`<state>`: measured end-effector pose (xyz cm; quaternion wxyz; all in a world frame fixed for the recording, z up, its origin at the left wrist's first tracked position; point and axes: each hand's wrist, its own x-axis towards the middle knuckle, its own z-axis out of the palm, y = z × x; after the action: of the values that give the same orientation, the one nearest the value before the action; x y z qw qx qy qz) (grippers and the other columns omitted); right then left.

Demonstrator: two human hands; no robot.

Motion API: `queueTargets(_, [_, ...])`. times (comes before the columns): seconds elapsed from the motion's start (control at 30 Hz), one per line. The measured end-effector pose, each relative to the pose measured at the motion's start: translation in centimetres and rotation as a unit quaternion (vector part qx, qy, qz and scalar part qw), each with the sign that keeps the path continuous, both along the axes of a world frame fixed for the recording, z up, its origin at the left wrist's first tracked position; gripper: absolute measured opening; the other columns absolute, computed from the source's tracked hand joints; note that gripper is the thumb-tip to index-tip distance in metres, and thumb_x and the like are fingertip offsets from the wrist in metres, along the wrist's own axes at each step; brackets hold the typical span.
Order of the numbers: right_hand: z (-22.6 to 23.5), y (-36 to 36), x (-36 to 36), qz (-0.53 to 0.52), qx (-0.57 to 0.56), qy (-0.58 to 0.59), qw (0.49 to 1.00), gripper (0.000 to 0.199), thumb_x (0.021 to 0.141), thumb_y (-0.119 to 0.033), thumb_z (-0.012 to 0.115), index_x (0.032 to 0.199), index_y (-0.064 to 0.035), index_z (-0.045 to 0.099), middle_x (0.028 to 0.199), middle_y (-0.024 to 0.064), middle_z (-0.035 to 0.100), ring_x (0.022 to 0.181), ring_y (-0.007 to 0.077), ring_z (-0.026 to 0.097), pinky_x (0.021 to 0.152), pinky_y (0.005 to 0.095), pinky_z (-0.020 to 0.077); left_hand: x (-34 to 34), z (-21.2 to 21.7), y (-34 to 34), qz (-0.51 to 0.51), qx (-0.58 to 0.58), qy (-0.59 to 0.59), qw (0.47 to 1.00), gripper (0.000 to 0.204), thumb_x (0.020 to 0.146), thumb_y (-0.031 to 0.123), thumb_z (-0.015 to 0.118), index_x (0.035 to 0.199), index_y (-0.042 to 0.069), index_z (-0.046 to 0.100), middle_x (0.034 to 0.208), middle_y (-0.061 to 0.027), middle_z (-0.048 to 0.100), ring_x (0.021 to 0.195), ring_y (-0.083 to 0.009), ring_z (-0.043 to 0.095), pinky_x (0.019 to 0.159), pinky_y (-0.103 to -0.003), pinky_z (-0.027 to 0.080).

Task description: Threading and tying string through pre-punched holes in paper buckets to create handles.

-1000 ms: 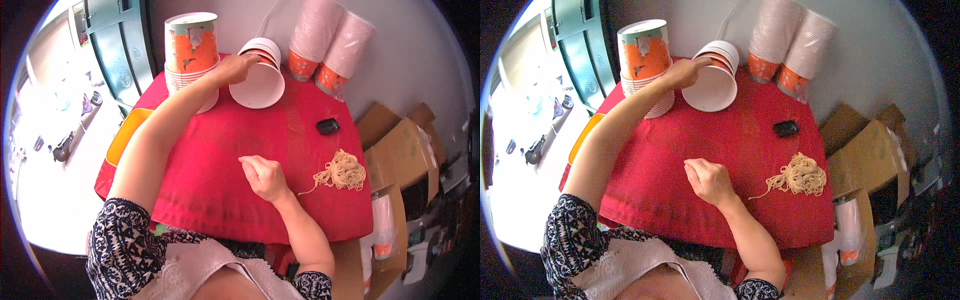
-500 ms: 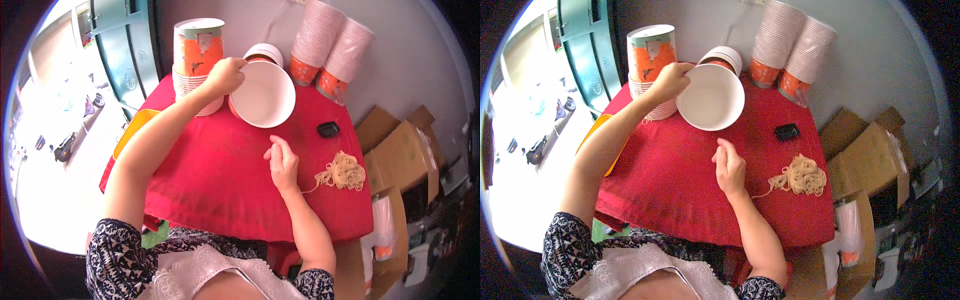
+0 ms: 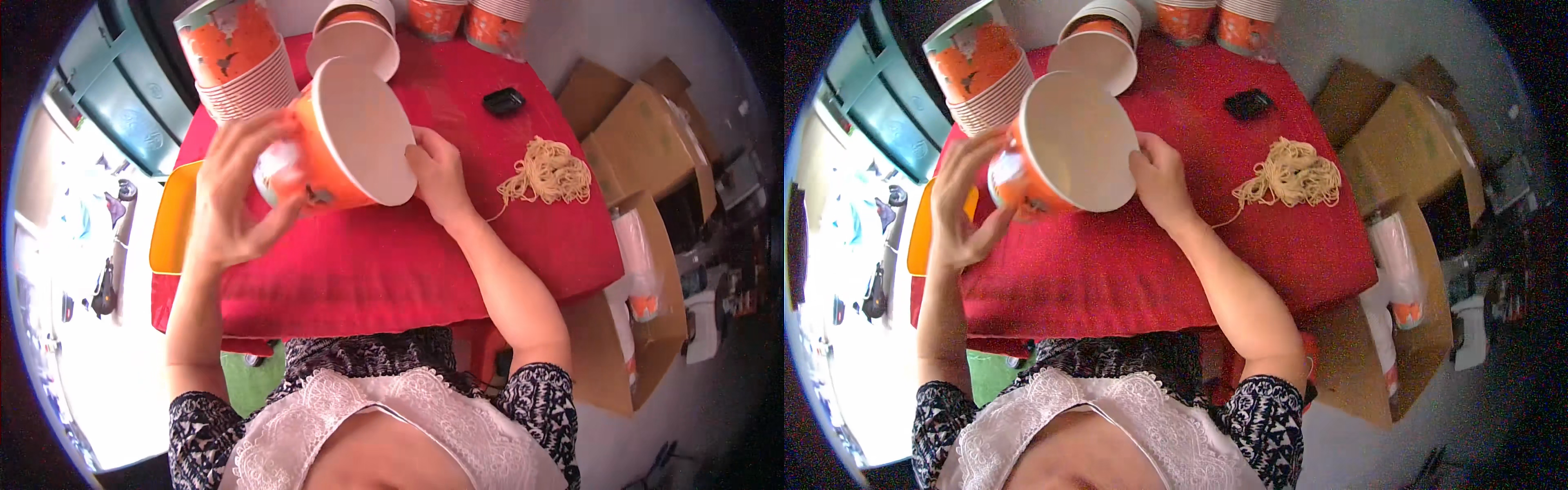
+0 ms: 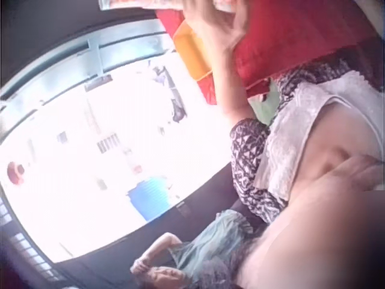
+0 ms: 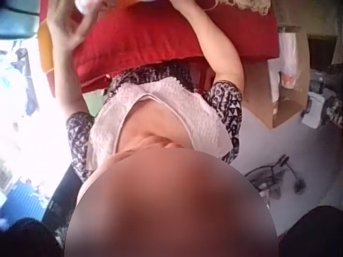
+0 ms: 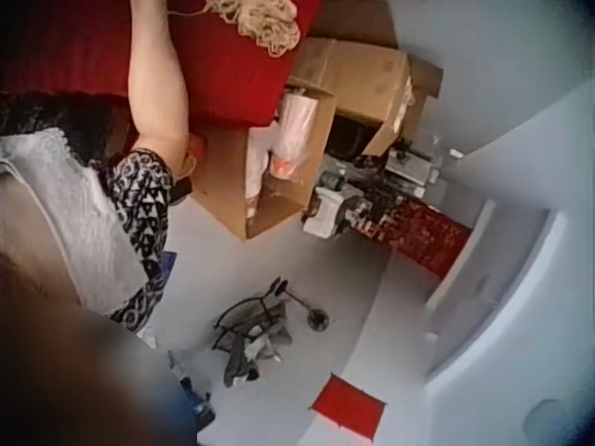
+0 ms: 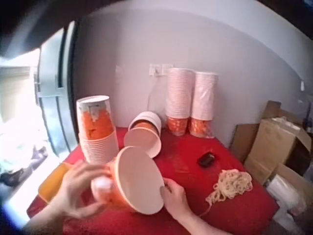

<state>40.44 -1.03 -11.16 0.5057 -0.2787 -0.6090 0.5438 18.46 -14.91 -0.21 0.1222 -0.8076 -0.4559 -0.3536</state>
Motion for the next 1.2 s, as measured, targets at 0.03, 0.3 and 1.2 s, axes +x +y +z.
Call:
queueTargets(0.03, [0.2,0.1,0.1,-0.002,-0.002,0.001,1.0,0.032,0.092,-0.009,0.049,0.118,0.0078,0.058,0.083,0.0042,0.064,0.071,0.0105,0.058,0.065,0.0262,0.0486,-0.7,0.0,-0.5,0.014,-0.016,0.002,1.0,0.094,0.062,0.037,0.087,0.138,0.0,0.045,0.141,-0.0219,0.047,0.131,-0.0375,0.046,0.108,-0.046,0.037])
queueTargets(0.3, [2.5,-0.6,1.6,0.062,0.064,0.018,0.996,0.03,0.099,-0.021,0.051,0.112,0.0015,0.066,0.092,0.0043,0.069,0.075,0.0066,0.062,0.063,0.0217,0.0495,-2.2,-4.0,-1.7,-0.025,-0.266,-0.194,0.944,0.14,0.044,0.045,0.097,0.151,0.001,0.017,0.143,-0.016,0.043,0.134,-0.0296,0.043,0.11,-0.042,0.036])
queueTargets(1.2, [0.9,-2.9,11.6,0.004,0.364,-0.51,0.78,0.008,0.087,-0.008,0.062,0.08,-0.0035,0.061,0.092,0.0102,0.056,0.093,0.0269,0.051,0.088,0.0399,0.0436,-2.3,-11.1,-4.6,0.196,-0.126,-0.265,0.936,0.098,0.071,0.023,0.087,0.142,-0.004,0.025,0.136,-0.0217,0.043,0.126,-0.0321,0.046,0.107,-0.041,0.037])
